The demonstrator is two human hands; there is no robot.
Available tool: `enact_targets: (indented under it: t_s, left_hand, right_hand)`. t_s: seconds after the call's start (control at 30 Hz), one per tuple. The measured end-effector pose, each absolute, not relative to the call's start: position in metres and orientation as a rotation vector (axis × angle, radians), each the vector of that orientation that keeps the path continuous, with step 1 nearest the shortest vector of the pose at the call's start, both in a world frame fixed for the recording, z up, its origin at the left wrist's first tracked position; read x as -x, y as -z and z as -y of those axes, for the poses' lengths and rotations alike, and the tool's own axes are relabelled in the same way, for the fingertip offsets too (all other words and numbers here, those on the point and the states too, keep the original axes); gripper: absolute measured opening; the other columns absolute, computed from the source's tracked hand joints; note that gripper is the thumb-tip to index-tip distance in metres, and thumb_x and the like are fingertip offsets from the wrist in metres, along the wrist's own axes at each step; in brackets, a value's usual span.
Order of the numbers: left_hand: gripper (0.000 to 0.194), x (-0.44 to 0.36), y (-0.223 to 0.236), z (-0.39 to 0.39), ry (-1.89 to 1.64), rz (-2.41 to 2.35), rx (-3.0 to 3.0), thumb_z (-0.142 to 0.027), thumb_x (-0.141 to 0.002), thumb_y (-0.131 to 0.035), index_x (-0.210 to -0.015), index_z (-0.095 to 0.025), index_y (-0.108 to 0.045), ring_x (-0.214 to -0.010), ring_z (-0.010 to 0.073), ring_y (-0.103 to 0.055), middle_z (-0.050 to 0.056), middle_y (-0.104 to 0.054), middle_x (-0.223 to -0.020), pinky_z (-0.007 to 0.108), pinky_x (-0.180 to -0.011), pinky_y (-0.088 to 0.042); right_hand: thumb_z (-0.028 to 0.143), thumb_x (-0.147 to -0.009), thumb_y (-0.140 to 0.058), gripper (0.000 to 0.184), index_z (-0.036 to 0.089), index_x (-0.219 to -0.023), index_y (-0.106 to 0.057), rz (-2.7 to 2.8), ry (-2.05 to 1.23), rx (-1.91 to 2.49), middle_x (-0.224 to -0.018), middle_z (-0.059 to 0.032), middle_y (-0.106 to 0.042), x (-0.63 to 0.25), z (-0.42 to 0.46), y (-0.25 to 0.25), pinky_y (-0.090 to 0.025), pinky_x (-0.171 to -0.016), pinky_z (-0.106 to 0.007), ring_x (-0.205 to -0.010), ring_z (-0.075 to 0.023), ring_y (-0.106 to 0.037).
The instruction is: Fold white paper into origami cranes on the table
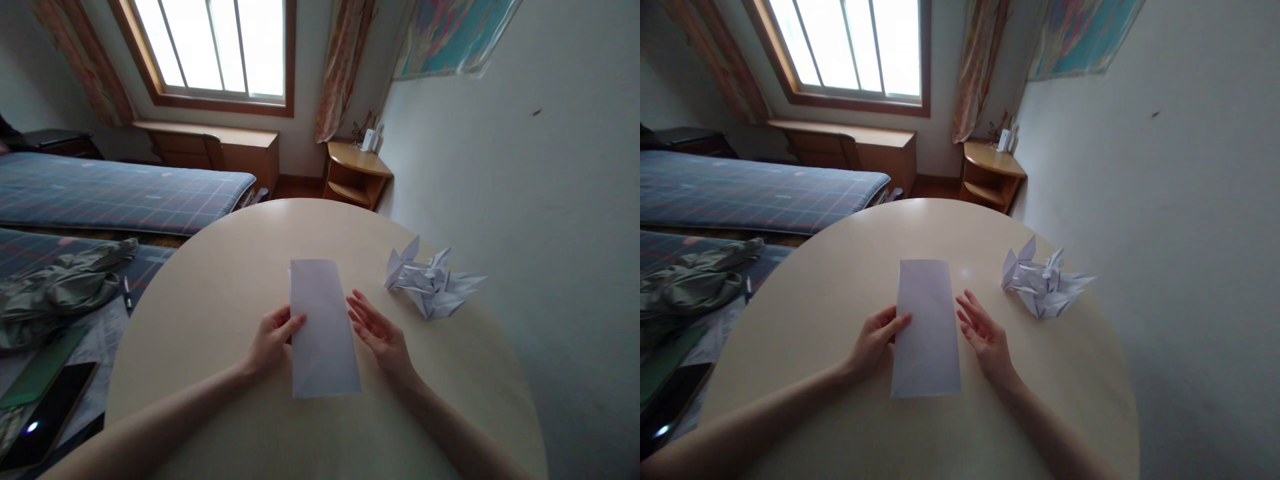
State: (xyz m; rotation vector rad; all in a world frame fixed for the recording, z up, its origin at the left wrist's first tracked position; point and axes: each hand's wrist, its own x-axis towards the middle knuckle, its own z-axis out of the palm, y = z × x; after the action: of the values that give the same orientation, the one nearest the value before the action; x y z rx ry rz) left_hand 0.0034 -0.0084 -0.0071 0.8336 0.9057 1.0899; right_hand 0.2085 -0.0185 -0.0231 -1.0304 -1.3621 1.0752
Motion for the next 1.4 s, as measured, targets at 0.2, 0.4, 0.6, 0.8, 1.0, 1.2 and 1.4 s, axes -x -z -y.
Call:
enact_targets:
  t_s: [0.2, 0.4, 0.6, 0.8, 1.0, 1.2, 1.4]
  left_hand:
    - [0.039, 0.0, 0.013, 0.008, -0.979, -0.852, -0.849, -0.042, -0.066, -0.074, -0.088, -0.011, -0.067, -0.064, 0.0153, -0.06, 0.007, -0.068, -0.078, 0.023, -0.055, -0.047]
    - [0.047, 0.005, 0.004, 0.007, -0.852, -0.85, -0.905, -0.046, -0.065, -0.073, -0.096, -0.012, -0.066, -0.062, 0.0172, -0.064, 0.009, -0.069, -0.081, 0.022, -0.05, -0.048]
    - [0.04, 0.003, 0.011, 0.006, -0.889, -0.88, -0.915, -0.043, -0.064, -0.075, -0.085, -0.011, -0.067, -0.058, 0.0171, -0.064, 0.008, -0.069, -0.074, 0.025, -0.052, -0.05]
    - [0.046, 0.002, 0.01, 0.007, -0.959, -0.862, -0.896, -0.04, -0.059, -0.077, -0.095, -0.013, -0.066, -0.069, 0.0191, -0.064, 0.007, -0.07, -0.082, 0.024, -0.059, -0.048]
    - [0.052, 0.003, 0.001, 0.01, -0.908, -0.825, -0.859, -0.056, -0.067, -0.067, -0.093, -0.011, -0.068, -0.066, 0.0181, -0.063, 0.01, -0.069, -0.078, 0.023, -0.057, -0.045]
    - [0.04, -0.002, 0.006, 0.016, -0.847, -0.938, -1.039, -0.045, -0.059, -0.077, -0.079, -0.012, -0.066, -0.053, 0.0129, -0.057, 0.004, -0.066, -0.063, 0.021, -0.048, -0.042]
    - [0.03, -0.003, 0.009, 0.021, -0.92, -0.979, -1.141, -0.041, -0.062, -0.075, -0.064, -0.014, -0.064, -0.049, 0.0127, -0.058, 0.001, -0.063, -0.055, 0.022, -0.047, -0.047]
  right_hand:
    - [0.039, -0.074, -0.069, 0.021, 0.032, -0.093, -0.072, 1.554, -1.163, 0.996, -0.109, -0.0033, -0.068, -0.219, 0.016, 0.008, -0.055, -0.082, -0.038, -0.099, -0.0241, -0.064]
    - [0.033, -0.073, -0.071, 0.011, 0.03, -0.083, -0.075, 1.689, -1.041, 0.94, -0.101, -0.0045, -0.071, -0.223, 0.017, -0.002, -0.054, -0.077, -0.034, -0.09, -0.0221, -0.067]
    - [0.045, -0.069, -0.071, 0.023, 0.023, -0.069, -0.073, 1.616, -1.177, 1.002, -0.087, -0.0062, -0.072, -0.225, 0.017, -0.003, -0.052, -0.066, -0.031, -0.079, -0.0218, -0.065]
    - [0.057, -0.074, -0.06, 0.045, 0.017, -0.055, -0.056, 1.443, -1.207, 1.205, -0.054, 0.0011, -0.053, -0.219, 0.02, -0.003, -0.04, -0.05, -0.023, -0.053, -0.0118, -0.049]
    - [0.051, -0.079, -0.057, 0.036, 0.017, -0.065, -0.055, 1.65, -1.231, 1.228, -0.057, 0.0022, -0.051, -0.215, 0.027, -0.014, -0.035, -0.049, -0.022, -0.055, -0.0113, -0.047]
    - [0.039, -0.084, -0.05, 0.027, 0.019, -0.068, -0.055, 2.018, -0.983, 1.207, -0.062, 0.0012, -0.057, -0.214, 0.032, -0.02, -0.039, -0.055, -0.023, -0.06, -0.0128, -0.052]
    - [0.04, -0.084, -0.05, 0.027, 0.019, -0.067, -0.053, 1.931, -0.951, 1.273, -0.059, 0.0019, -0.053, -0.211, 0.033, -0.016, -0.037, -0.053, -0.022, -0.058, -0.0122, -0.05]
